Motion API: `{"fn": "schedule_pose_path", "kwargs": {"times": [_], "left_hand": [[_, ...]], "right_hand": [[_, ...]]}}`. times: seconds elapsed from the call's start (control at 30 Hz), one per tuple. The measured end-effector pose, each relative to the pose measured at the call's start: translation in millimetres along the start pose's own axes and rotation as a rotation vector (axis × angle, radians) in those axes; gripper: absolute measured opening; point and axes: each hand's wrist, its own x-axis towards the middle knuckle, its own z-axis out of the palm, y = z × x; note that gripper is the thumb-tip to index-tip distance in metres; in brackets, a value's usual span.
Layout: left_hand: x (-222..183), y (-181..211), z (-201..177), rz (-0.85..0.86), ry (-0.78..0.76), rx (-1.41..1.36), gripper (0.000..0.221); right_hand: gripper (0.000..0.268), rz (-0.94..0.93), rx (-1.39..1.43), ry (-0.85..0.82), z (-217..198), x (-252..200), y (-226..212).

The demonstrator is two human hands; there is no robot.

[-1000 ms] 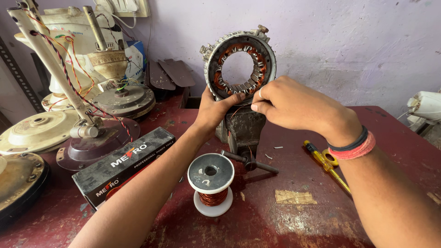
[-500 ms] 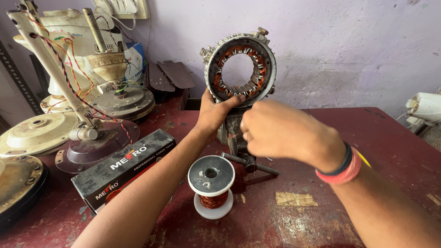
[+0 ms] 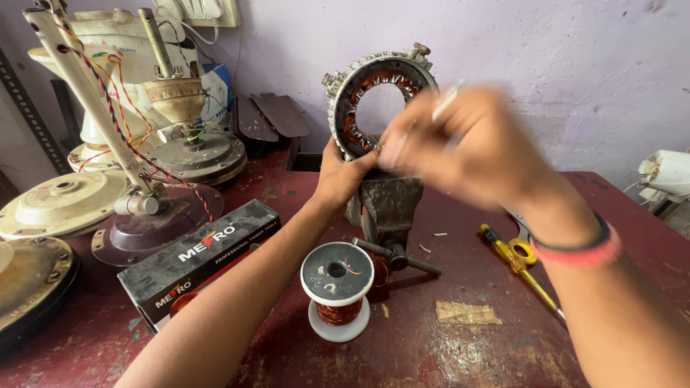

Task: The person winds copper wire around the slots of a motor stator held in a bench vise. They repeatedly thread the wire through the stator slots, pull it taut, and adjust the stator orientation to continue winding. The process is continuous and focused on building up the coil layers.

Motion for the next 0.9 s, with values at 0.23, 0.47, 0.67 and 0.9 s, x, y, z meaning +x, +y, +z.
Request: {"fn": "schedule_pose_path", "kwargs": {"times": [0.23,0.47,0.67,0.9], "left_hand": [[-5.8,0.6,4.3,0.012,0.017,-0.038,0.058],[-7.2,-1.2,5.1,0.065,-0.011,-0.112,0.069],[-5.8,-2.3,2.8,0.04,0.003,-0.01,0.064],[-5.5,1.5,2.3,-0.035,0.013,0.035,0.059]], "right_hand": [[0.082,0.241,0.436,0.615,-9.2,1.0,123.5],[0.052,0.404,0.805,0.382,28.0,-6.8,144.9],[0.042,0.442,0.843,0.367,36.3,-11.0,146.8],[0.063,0.423,0.706,0.378,40.0,-12.6,150.8]]}}
